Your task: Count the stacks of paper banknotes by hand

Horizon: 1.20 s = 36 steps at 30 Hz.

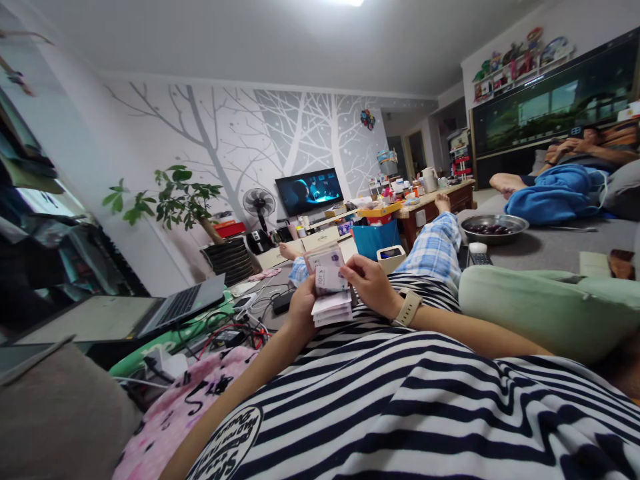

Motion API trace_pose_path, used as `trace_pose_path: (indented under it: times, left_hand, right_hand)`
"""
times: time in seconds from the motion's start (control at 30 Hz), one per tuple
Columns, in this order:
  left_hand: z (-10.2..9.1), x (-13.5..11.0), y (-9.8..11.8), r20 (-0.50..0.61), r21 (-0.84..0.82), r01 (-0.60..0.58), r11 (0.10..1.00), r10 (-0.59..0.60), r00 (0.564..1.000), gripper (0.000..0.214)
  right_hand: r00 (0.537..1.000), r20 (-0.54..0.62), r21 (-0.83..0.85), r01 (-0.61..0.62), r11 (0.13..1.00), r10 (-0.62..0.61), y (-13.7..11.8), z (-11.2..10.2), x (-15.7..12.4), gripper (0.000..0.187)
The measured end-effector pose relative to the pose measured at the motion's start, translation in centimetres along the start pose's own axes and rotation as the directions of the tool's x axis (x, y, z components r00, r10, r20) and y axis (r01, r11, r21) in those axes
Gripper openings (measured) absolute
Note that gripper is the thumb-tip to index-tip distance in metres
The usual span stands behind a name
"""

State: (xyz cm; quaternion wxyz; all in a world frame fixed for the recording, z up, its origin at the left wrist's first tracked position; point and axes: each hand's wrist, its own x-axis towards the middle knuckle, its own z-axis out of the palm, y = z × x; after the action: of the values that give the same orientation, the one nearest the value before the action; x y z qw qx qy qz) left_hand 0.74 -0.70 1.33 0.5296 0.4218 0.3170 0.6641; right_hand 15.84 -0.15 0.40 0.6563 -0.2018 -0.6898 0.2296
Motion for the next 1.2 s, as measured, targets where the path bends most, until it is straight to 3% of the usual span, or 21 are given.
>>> trace_pose_path:
  times: [0.2,0.47,1.2]
  left_hand:
    - [-0.22,-0.12,-0.13,0.039,0.015,-0.043,0.999,0.042,0.998,0.019]
    - [-0.22,-0.29,0.05,0.065,0.036,-0.053,0.998,0.051,0.997,0.021]
    - [0.13,-0.68,0.25,0.082,-0.04,0.04,0.998,-0.036,0.996,0.029]
  right_hand:
    - [0.994,0.073,-0.029,0.084,0.996,-0.082,-0.42,-0.17,-0.37,0.028]
    - [0.993,0.085,-0.069,0.083,0.994,-0.077,-0.35,-0.26,-0.37,0.032]
    - [0.991,0.097,-0.031,0.1,0.994,-0.097,-0.3,-0.24,-0.57,0.032]
